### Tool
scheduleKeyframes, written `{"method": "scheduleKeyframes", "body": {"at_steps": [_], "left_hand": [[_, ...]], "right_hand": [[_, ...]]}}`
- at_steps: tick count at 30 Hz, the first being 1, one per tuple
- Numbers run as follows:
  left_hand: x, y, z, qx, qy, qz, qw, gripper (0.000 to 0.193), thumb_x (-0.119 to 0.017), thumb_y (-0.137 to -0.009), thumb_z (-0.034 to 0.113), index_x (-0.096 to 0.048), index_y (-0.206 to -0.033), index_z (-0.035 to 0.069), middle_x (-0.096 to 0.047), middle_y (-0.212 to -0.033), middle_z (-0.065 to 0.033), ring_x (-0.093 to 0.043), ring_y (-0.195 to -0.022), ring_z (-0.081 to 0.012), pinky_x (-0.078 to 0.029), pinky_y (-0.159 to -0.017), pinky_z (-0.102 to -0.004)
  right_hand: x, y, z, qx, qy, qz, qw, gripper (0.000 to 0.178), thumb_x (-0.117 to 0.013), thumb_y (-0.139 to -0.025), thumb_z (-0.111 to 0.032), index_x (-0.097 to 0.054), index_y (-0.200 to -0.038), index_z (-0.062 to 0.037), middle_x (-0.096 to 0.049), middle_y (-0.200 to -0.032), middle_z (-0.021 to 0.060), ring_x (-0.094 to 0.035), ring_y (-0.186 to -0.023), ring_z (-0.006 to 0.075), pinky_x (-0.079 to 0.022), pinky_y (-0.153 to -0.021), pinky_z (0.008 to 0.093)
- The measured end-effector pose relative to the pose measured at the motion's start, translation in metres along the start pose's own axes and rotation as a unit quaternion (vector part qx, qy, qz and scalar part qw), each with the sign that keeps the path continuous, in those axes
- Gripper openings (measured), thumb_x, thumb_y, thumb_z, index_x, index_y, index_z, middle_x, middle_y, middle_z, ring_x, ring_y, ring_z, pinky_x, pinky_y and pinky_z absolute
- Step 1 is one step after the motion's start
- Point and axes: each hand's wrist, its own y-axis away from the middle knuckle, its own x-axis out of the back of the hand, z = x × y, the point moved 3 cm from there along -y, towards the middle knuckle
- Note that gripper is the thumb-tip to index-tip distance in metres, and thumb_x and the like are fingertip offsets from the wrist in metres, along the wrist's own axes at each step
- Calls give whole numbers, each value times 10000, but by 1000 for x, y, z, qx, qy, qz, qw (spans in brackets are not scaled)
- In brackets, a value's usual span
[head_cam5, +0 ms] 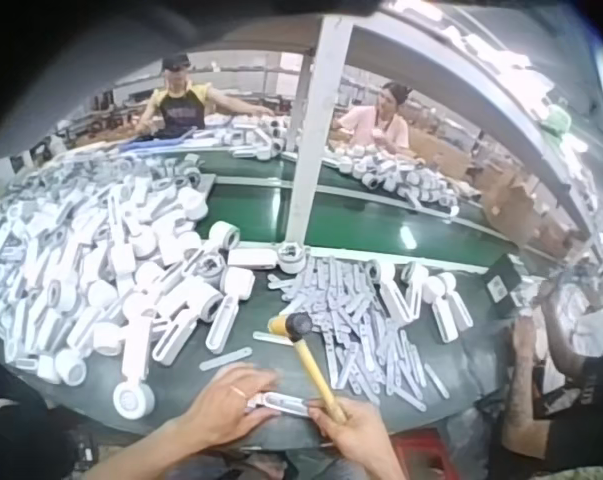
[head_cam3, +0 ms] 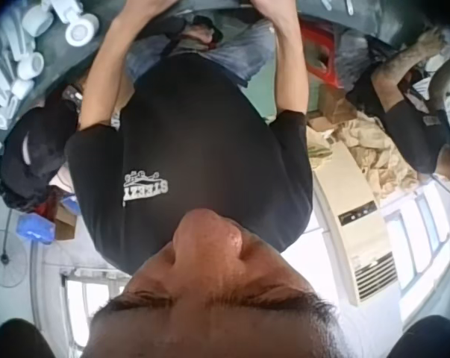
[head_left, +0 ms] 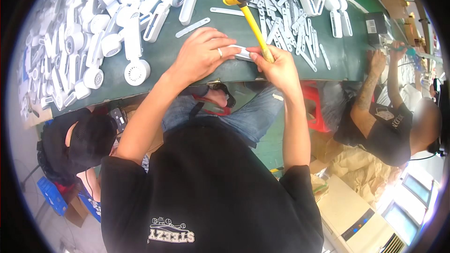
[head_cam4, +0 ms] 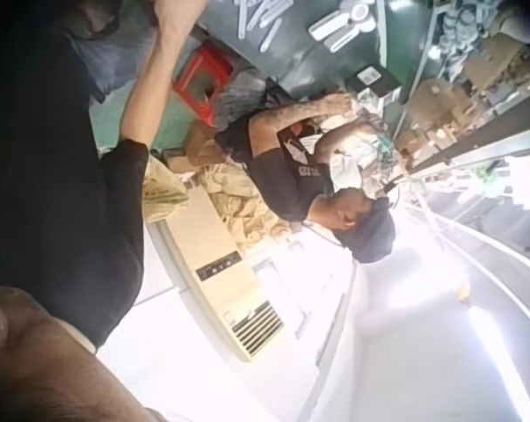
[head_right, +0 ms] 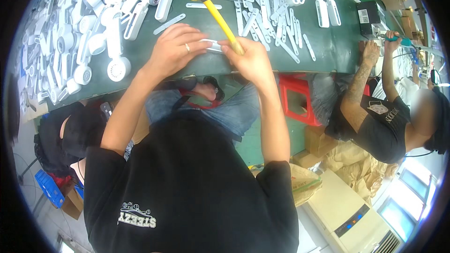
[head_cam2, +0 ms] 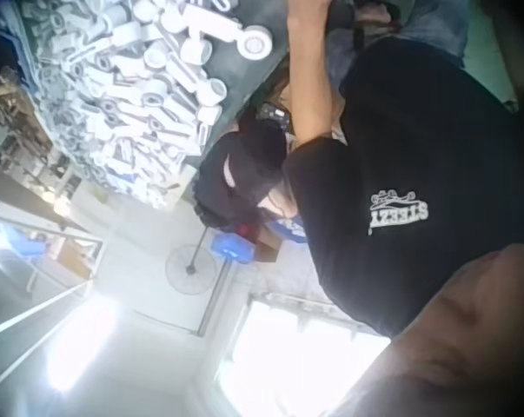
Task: Assembling white plastic handheld fan components using a small hammer and hands on a factory assembly line.
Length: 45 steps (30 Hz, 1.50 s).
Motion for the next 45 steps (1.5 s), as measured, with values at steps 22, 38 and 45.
{"method": "scheduleKeyframes", "body": {"at_steps": [22, 38, 45], "left_hand": [[-7, -17, -2, -87, -69, -76, 991, 304, -774, -860, 117, -827, -1140, 222, -781, -1032, -32, -731, -919, -208, -537, -1102, -445], [-6, -17, 1, -93, -55, -58, 992, 320, -808, -843, 125, -828, -1150, 212, -773, -970, -15, -725, -870, -189, -500, -1151, -461], [-4, -20, -1, -69, -29, -88, 993, 365, -830, -811, 142, -812, -1171, 198, -764, -1002, -7, -719, -967, -188, -444, -1208, -465]], "right_hand": [[-11, 57, 20, -18, -209, 91, 974, 471, -572, -1117, -288, -541, -1535, -74, -555, -702, -28, -489, -534, 56, -390, -474, 237], [-26, 151, 5, -90, 76, 113, 987, 537, -460, -1135, -246, -369, -1650, -125, -648, -748, 277, -700, -739, 491, -524, -655, 510], [-30, 141, 21, -86, 107, 122, 983, 511, -454, -1146, -212, -424, -1640, -82, -509, -708, -4, -481, -618, 65, -448, -597, 272]]}}
